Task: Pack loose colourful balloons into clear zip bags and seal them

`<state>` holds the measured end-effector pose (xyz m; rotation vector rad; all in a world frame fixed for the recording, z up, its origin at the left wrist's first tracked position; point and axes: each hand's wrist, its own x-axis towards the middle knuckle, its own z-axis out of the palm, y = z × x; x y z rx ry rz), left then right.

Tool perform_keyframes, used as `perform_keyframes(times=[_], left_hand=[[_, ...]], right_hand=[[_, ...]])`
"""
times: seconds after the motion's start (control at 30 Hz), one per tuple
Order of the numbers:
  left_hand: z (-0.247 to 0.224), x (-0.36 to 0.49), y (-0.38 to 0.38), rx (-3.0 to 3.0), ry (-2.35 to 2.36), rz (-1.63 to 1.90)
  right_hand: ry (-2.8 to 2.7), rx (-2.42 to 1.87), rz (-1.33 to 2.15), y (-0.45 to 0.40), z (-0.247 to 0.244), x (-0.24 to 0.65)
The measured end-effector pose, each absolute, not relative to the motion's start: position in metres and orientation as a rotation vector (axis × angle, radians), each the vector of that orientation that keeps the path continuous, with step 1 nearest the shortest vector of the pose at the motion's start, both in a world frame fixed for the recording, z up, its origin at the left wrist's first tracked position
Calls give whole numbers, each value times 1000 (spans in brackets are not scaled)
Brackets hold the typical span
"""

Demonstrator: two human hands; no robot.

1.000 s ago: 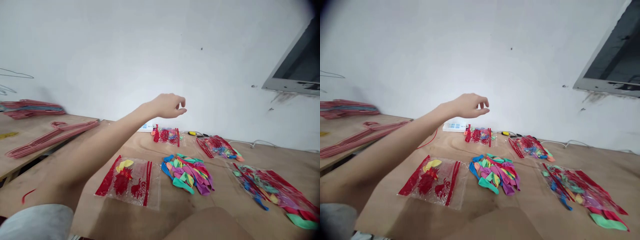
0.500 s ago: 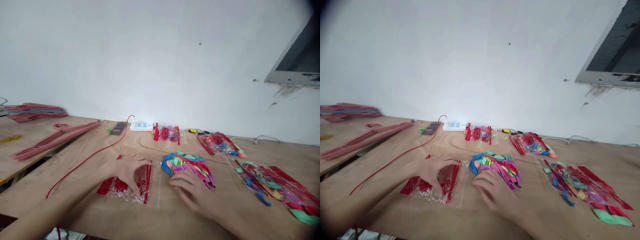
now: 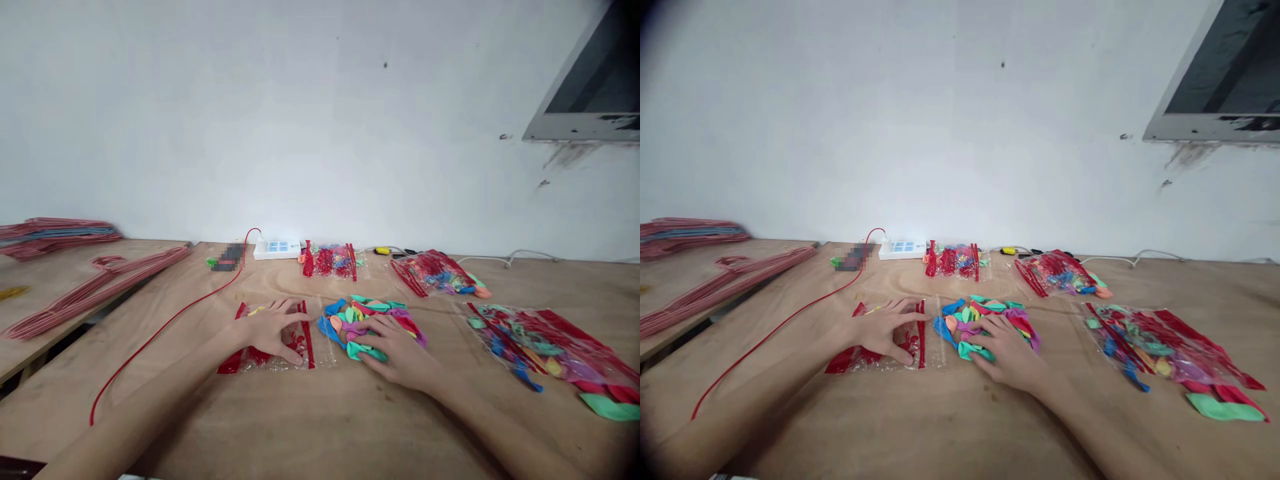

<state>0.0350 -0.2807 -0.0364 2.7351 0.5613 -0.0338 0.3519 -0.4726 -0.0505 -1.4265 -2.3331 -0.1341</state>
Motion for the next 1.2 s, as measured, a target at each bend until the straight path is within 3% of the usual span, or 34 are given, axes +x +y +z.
perform_keyframes(times=[0.37, 0.63, 0.8, 1.2], left_hand=[[-46, 31, -291, 2796, 432, 270], [-48, 31, -298, 2826, 370, 330], [-50, 30, -299, 2870, 513, 291], [-21, 35, -340, 2595, 165, 419]], right_hand=[[-2232, -1544, -144, -449, -63, 407], [-2106, -1445, -23, -447, -29, 384], [-1924, -1468, -20, -447, -32, 361], [-2476, -1209, 79, -476, -52, 299]])
